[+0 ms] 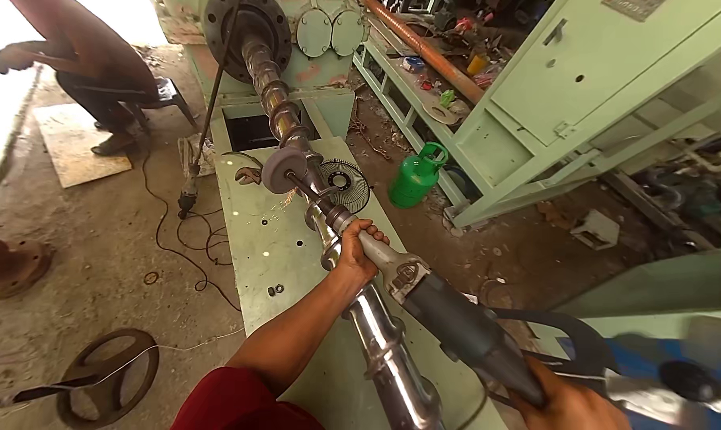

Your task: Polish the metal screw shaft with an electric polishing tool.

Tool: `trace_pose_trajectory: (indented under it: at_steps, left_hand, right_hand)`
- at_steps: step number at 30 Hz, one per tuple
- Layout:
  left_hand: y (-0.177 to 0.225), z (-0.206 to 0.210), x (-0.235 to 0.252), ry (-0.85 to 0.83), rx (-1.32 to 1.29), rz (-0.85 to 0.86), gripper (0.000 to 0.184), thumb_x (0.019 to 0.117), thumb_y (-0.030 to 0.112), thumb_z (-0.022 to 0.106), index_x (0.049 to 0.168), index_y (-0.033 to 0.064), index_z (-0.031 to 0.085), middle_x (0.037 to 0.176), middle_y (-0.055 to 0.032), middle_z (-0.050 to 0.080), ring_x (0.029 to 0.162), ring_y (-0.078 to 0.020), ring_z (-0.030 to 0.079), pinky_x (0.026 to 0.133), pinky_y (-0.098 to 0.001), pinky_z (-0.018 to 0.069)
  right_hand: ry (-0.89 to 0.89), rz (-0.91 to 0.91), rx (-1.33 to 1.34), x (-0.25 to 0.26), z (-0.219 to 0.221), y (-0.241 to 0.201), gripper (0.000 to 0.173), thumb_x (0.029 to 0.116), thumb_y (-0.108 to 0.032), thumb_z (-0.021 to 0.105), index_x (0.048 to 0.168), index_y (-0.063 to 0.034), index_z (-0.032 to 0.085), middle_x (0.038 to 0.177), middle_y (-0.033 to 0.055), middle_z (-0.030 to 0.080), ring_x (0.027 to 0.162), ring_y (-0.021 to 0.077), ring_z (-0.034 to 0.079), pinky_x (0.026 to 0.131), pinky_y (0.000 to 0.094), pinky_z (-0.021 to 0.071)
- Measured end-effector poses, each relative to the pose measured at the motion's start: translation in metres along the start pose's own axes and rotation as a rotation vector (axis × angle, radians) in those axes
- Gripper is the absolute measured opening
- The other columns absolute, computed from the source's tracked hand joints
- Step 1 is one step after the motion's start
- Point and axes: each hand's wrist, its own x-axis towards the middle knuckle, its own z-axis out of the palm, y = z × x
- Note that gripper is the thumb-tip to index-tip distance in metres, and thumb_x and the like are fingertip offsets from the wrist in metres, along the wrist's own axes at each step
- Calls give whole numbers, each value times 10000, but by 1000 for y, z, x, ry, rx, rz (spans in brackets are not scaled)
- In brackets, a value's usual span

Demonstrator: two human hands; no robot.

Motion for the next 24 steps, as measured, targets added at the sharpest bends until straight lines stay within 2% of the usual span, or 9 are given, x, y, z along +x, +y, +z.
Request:
trace_pose_trajectory:
  at_steps: [7,12,19,24]
  left_hand:
    - [2,0,-2,5,-10,4,160,953,167,521,795,142,514,620,0,499,546,-147,552,602,-319,542]
    - [2,-1,-3,5,-14,1,144,954,175,520,813,144,519,632,-3,502,552,-149,553,603,-321,541]
    - [3,3,1,22,34,-7,167,957,163,533,792,142,510,626,-3,502,543,-146,545,595,-312,537]
    - [0,9,10,34,102,-15,109,941,149,558,836,140,529,645,0,505,551,-142,545,598,-311,538]
  right_hand:
    - [-27,10,-7,-1,-4,-3,376,855,-293,731,1079,7,709,840,251,715,782,486,704,652,671,507]
    - [-10,4,-14,-2,-4,-3,361,851,-294,733,1055,4,710,821,249,712,761,485,701,635,665,504]
    - [-36,42,29,1,8,-1,399,864,-330,736,1089,-1,706,861,250,722,803,486,709,671,681,513]
    - [-46,72,78,5,19,4,443,859,-358,751,1125,-5,713,884,257,726,834,494,709,707,699,513]
